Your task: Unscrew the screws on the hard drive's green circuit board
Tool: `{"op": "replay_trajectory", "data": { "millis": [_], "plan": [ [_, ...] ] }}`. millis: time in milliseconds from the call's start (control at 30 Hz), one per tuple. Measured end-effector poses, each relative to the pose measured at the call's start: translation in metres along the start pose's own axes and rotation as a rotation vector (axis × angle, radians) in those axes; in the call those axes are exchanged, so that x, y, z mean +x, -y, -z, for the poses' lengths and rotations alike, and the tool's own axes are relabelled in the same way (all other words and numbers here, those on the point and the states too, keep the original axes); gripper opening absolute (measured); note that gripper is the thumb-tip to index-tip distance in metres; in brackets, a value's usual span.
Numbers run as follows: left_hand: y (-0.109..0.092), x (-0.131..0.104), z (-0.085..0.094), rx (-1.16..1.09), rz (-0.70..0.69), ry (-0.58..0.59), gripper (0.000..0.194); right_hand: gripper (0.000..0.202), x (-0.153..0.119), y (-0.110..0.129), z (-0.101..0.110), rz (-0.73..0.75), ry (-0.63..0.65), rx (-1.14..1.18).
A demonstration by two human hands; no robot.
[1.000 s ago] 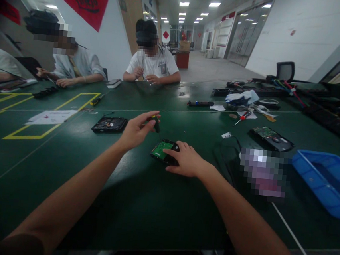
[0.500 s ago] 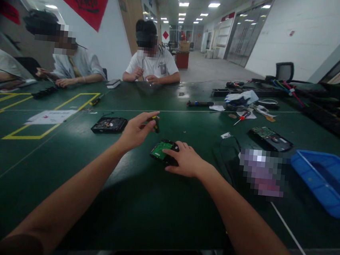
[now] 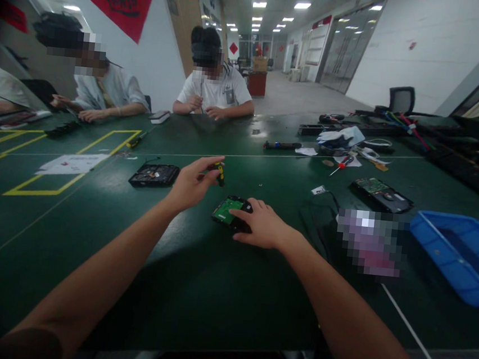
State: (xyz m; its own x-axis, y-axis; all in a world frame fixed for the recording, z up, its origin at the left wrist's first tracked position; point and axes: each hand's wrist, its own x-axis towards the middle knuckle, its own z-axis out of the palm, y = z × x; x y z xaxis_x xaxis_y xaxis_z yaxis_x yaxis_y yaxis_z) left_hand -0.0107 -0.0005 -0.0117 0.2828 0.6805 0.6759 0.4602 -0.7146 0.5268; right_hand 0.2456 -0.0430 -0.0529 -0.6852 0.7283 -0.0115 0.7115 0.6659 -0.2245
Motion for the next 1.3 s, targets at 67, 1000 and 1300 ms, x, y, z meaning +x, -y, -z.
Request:
{"op": "replay_trajectory", "data": {
  "millis": [67, 1000, 1300],
  "plan": [
    [0.001, 0.0, 0.001, -0.045, 0.011, 0.024, 0.04, 0.08, 0.0, 0.0, 0.0, -0.003, 0.002, 0.004],
    [0.004, 0.001, 0.003, -0.074, 0.028, 0.063, 0.038, 0.079, -0.001, 0.0, 0.001, 0.011, -0.015, -0.008],
    [-0.011, 0.001, 0.005, 0.048, -0.042, 0.05, 0.042, 0.08, -0.002, 0.001, 0.003, 0.014, -0.001, -0.007]
  ]
}}
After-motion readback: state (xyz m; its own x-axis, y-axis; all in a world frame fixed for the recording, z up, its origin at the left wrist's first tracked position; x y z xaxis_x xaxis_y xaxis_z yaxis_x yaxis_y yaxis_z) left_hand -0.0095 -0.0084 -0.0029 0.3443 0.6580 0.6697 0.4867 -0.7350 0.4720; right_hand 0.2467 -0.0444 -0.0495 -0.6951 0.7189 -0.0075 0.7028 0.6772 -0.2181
